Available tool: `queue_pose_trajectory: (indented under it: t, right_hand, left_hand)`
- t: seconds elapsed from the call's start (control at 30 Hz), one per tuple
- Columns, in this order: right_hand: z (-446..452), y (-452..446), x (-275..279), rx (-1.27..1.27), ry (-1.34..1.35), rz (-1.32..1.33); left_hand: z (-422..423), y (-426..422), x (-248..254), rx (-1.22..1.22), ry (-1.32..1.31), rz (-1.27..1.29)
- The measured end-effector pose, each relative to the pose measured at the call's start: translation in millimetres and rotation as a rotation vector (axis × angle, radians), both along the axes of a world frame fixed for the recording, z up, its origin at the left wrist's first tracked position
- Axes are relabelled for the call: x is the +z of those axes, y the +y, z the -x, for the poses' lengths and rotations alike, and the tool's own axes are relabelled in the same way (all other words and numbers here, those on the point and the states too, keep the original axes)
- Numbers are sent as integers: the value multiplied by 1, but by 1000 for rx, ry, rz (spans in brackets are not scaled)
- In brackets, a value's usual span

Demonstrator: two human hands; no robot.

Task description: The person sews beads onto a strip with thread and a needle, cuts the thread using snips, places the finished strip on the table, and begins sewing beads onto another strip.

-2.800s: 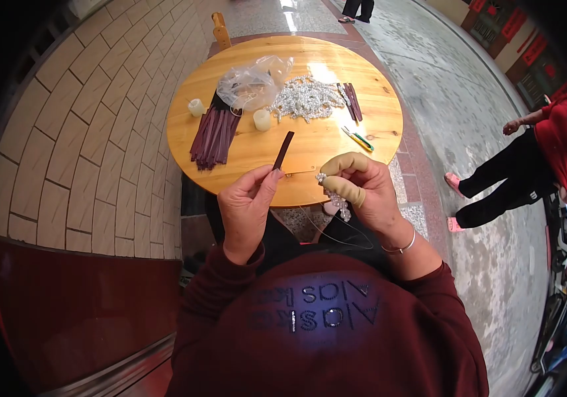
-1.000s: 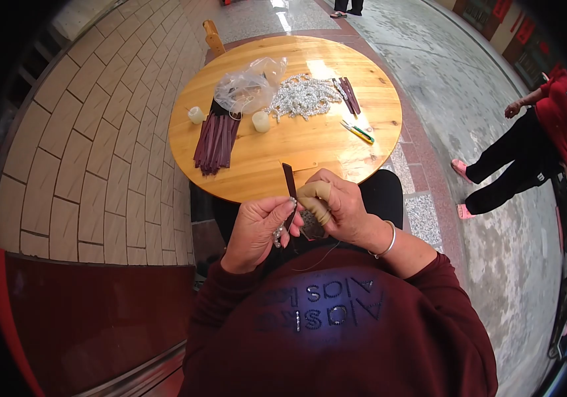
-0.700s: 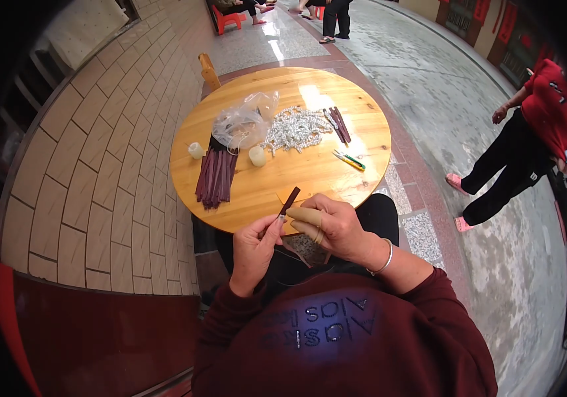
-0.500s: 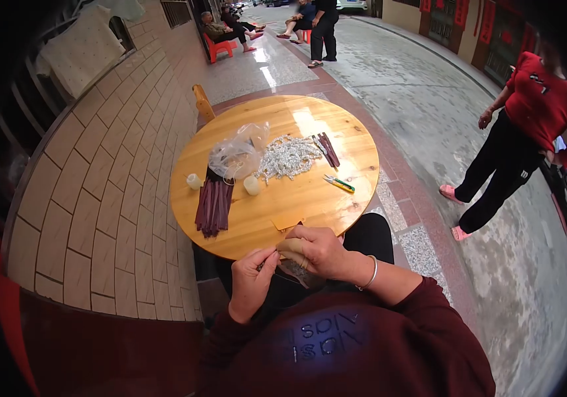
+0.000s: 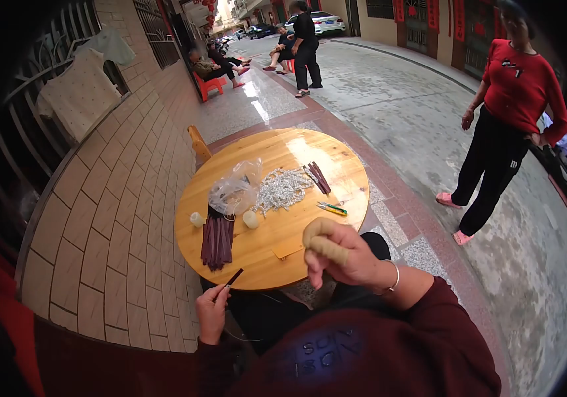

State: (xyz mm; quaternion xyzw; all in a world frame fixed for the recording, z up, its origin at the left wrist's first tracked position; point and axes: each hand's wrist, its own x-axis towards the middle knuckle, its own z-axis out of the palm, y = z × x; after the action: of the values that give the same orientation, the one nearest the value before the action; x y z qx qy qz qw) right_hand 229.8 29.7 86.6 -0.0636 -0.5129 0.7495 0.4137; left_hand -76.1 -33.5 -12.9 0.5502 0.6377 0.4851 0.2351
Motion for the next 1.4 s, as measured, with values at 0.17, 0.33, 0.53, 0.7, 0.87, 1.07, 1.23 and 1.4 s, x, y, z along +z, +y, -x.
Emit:
queue_pose_trajectory:
  t: [0.17, 0.33, 0.53, 0.7, 0.87, 1.07, 1.23, 1.4]
  right_hand:
    - [-148, 50, 30, -851, 445, -76]
    - [-293, 77, 16, -1344, 545, -129]
    - [-397, 68, -16, -1767, 503, -45]
    - [-414, 62, -27, -1824, 439, -2]
    - [-398, 64, -19, -1801, 484, -106]
    - [-269, 47, 26, -1732, 146, -498]
    - [-115, 26, 36, -1450, -225, -978]
    - [-27, 12, 3, -541, -567, -656]
  left_hand:
    - [78, -43, 8, 189, -19, 34]
    - [100, -63, -8, 331, 69, 58]
    - [122, -70, -42, 334, 74, 128]
    - [137, -60, -68, 272, 432, 49]
    - [105, -49, -42, 398, 48, 71]
    - [31, -18, 16, 36, -415, 6]
    - [-46, 20, 44, -249, -486, -86]
    - [-85, 35, 46, -366, -559, -104]
